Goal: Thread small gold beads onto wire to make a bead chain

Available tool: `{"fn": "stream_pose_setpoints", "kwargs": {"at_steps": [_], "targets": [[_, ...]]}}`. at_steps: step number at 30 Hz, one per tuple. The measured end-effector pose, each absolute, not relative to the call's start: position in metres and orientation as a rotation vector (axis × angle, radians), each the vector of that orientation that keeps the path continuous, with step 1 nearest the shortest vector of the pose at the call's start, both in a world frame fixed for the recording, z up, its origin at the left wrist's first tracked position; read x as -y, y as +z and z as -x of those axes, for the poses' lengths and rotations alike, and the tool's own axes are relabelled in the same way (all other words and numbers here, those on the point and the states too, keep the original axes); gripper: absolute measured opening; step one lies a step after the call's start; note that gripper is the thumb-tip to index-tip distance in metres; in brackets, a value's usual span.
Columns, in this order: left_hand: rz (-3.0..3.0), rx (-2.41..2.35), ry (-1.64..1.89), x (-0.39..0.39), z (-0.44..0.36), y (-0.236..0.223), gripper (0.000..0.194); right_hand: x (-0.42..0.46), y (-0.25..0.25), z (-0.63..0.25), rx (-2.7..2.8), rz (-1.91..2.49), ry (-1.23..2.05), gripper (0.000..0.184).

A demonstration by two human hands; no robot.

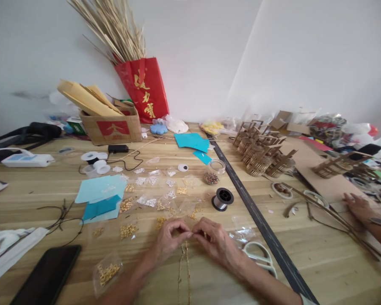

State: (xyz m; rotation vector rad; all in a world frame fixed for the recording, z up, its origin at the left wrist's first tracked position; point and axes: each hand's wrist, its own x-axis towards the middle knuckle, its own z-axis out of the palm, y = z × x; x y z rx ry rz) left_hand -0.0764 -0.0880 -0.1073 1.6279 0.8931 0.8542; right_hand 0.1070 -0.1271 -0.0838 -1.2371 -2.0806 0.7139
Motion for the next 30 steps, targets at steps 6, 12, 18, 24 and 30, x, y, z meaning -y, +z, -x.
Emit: {"fn": "stream_pose_setpoints", "kwargs": {"at_steps": [6, 12, 18, 24, 30], "targets": [[-1.733, -0.968, 0.841, 0.088, 0.073, -0.111, 0.019, 0.126, -0.091, -0.109, 2.121, 1.205, 0.648, 0.015], [-1.744, -1.031, 0.867, 0.088, 0.069, -0.105, 0.016, 0.123, -0.095, -0.111, 2.127, 1.202, 0.543, 0.021], [-1.650, -1.089, 0.830, 0.086, 0.066, -0.103, 0.017, 0.121, -0.099, -0.113, 2.069, 1.200, 0.556, 0.017], [-1.594, -1.082, 0.810, 0.086, 0.063, -0.100, 0.018, 0.120, -0.102, -0.112, 2.018, 1.179, 0.581, 0.014], [-1.618, -1.078, 0.807, 0.086, 0.061, -0.099, 0.019, 0.118, -0.102, -0.113, 2.003, 1.155, 0.523, 0.016]]}}
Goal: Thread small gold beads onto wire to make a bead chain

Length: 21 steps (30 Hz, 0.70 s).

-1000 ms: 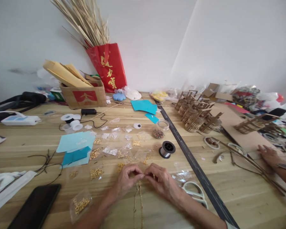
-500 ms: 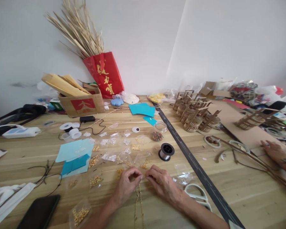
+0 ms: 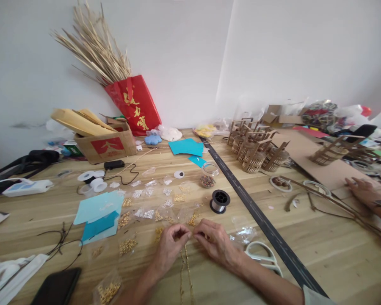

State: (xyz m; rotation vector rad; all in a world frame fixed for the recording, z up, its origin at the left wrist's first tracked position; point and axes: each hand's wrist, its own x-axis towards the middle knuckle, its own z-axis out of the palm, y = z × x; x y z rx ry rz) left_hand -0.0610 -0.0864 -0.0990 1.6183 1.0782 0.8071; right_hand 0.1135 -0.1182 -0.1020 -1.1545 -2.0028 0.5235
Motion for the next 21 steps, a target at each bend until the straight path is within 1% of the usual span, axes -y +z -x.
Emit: {"fn": "stream_pose_setpoints", "kwargs": {"at_steps": [7, 12, 16, 21], "targets": [[-1.581, -1.073, 0.856, 0.085, 0.057, -0.100, 0.021, 0.118, -0.100, -0.114, 2.077, 1.197, 0.409, 0.018], [-1.515, -1.153, 0.916, 0.083, 0.060, -0.103, 0.022, 0.113, -0.108, -0.119, 1.910, 1.261, 0.357, 0.015], [-1.558, -1.228, 1.006, 0.083, 0.062, -0.105, 0.022, 0.106, -0.113, -0.122, 1.690, 1.297, 0.438, 0.017], [-1.688, -1.235, 1.063, 0.086, 0.064, -0.103, 0.021, 0.103, -0.114, -0.121, 1.536, 1.336, 0.633, 0.020]]}}
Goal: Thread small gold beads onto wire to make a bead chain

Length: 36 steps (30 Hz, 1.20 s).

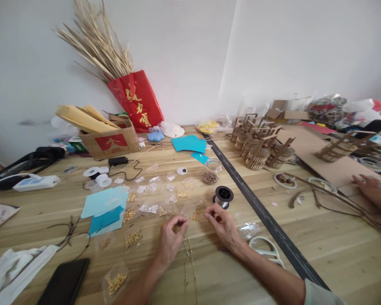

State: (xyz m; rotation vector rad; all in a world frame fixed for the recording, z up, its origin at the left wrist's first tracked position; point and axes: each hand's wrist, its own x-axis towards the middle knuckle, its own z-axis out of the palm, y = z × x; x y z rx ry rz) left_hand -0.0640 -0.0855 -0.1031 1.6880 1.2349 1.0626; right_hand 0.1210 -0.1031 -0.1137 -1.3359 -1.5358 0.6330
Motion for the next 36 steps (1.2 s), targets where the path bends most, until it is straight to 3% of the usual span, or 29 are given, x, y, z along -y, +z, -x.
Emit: {"fn": "stream_pose_setpoints", "kwargs": {"at_steps": [7, 25, 36], "targets": [[-1.685, -1.228, 1.113, 0.084, 0.069, -0.106, 0.019, 0.102, -0.110, -0.123, 1.309, 1.343, 0.844, 0.029], [-1.746, -1.196, 1.074, 0.082, 0.063, -0.105, 0.020, 0.103, -0.104, -0.129, 1.155, 1.155, 1.017, 0.031], [-2.418, -1.089, 0.821, 0.076, 0.050, -0.100, 0.018, 0.103, -0.100, -0.126, 1.161, 1.172, 1.031, 0.034]]}}
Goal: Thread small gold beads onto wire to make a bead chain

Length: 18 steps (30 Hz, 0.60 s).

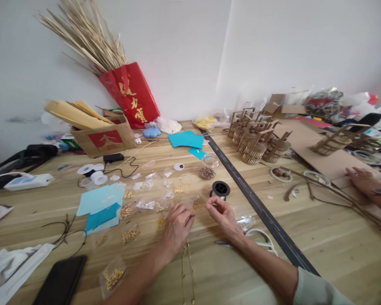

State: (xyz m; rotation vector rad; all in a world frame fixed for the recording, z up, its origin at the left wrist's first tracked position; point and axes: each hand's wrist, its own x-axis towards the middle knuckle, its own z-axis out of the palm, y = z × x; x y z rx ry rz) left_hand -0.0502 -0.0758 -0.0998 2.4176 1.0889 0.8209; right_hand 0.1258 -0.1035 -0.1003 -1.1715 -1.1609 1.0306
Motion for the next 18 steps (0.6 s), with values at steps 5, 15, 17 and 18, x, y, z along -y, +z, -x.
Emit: {"fn": "stream_pose_setpoints", "kwargs": {"at_steps": [5, 15, 17, 18], "targets": [[-2.618, -1.041, 0.685, 0.075, 0.039, -0.101, 0.021, 0.103, -0.100, -0.126, 1.176, 1.172, 0.988, 0.033], [-2.751, -1.064, 0.632, 0.068, 0.033, -0.111, 0.016, 0.102, -0.101, -0.127, 1.179, 1.169, 0.982, 0.033], [-2.762, -1.067, 0.616, 0.068, 0.033, -0.110, 0.017, 0.102, -0.102, -0.127, 1.177, 1.166, 0.988, 0.032], [-2.769, -1.060, 0.609, 0.068, 0.033, -0.110, 0.017, 0.101, -0.102, -0.127, 1.175, 1.165, 0.987, 0.032]]}}
